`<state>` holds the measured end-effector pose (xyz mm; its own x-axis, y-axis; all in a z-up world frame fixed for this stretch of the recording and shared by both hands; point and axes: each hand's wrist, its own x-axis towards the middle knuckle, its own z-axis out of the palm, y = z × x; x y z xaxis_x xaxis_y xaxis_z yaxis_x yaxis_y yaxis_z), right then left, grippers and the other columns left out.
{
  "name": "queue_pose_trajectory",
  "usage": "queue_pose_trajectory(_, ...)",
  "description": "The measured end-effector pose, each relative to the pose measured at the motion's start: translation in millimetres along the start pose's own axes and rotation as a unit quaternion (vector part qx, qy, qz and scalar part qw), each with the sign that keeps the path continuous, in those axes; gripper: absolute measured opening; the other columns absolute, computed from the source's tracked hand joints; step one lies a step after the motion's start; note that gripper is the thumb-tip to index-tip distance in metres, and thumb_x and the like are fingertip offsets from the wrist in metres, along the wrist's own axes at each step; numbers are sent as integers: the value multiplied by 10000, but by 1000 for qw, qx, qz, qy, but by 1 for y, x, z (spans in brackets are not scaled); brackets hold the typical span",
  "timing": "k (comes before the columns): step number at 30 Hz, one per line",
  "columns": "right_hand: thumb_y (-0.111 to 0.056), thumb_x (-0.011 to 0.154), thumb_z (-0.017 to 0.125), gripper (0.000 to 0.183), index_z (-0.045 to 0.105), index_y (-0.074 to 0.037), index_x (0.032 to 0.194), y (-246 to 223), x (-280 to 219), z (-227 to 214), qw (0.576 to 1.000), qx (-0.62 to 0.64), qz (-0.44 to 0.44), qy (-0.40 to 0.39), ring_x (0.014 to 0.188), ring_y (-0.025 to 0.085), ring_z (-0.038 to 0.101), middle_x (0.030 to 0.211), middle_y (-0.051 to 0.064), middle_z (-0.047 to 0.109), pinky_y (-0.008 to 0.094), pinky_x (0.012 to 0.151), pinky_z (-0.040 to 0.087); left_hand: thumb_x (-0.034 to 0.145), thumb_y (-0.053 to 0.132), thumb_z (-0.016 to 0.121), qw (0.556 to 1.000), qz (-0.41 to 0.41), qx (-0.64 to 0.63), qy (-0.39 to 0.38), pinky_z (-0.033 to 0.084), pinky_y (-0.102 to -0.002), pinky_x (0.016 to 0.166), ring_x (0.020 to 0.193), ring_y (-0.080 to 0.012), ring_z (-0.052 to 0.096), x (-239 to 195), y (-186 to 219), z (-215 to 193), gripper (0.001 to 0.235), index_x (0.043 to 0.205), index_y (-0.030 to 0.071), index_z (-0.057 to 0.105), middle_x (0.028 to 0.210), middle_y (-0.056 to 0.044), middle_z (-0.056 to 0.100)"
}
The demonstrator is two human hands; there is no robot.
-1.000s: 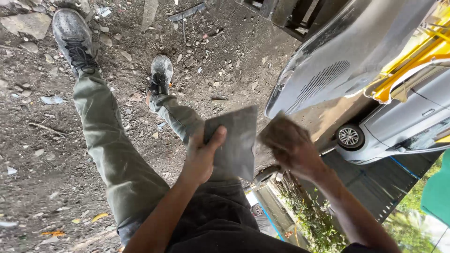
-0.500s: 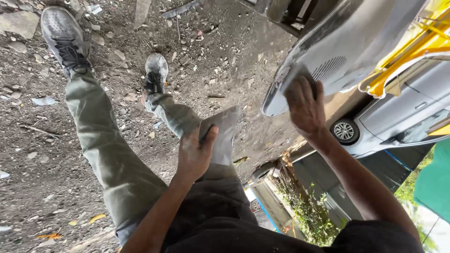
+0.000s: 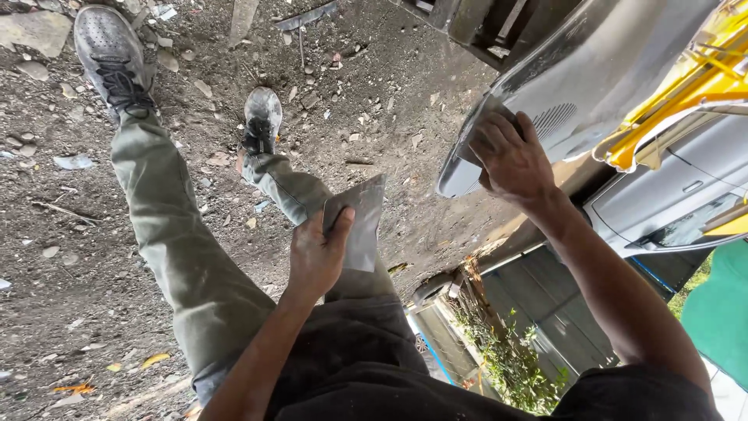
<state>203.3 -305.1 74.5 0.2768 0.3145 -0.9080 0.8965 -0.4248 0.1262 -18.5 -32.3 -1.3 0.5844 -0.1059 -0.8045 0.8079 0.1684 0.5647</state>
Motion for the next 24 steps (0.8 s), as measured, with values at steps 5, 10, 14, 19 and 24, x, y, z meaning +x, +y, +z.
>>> queue_pose_trajectory(5,-276,832,806,381,721,-235,1201,8,-15,31,1000,-6,17,20,1381,210,495,1439,45,610,461,1205,364,1006,320,655,999,9,-50,1,379,-366,443,464,-125,463,-2,14,-8,317,817,67,626,571,-15,506)
queue_pose_trajectory(10,-200,1032,724,181,727,-201,1213,24,-57,43,991,-70,116,2,1391,198,542,1396,64,665,440,1229,401,1031,368,632,1000,-3,7,-20,349,-377,439,448,-121,455,-9,14,-16,405,765,65,601,556,-31,501)
queue_pose_trajectory(14,-175,875,723,360,706,-258,1225,-21,-93,-15,945,258,86,182,1301,260,570,1325,41,668,536,1072,445,1032,382,624,998,63,16,0,354,-372,451,472,-125,419,-23,21,-13,393,813,56,612,576,-23,450)
queue_pose_trajectory(19,-235,905,786,374,686,-224,1265,-133,-133,-69,654,700,-45,283,1430,326,479,1449,92,580,551,1169,450,1042,382,616,991,133,16,14,378,-341,472,538,-87,458,-40,48,9,349,903,62,611,637,26,464)
queue_pose_trajectory(24,-187,749,792,477,764,-330,1204,-131,-120,12,914,340,11,223,1314,307,497,1358,-33,637,593,1018,432,930,209,630,890,-239,-380,-72,408,-302,557,623,-85,528,-48,114,-12,112,901,101,641,722,50,571)
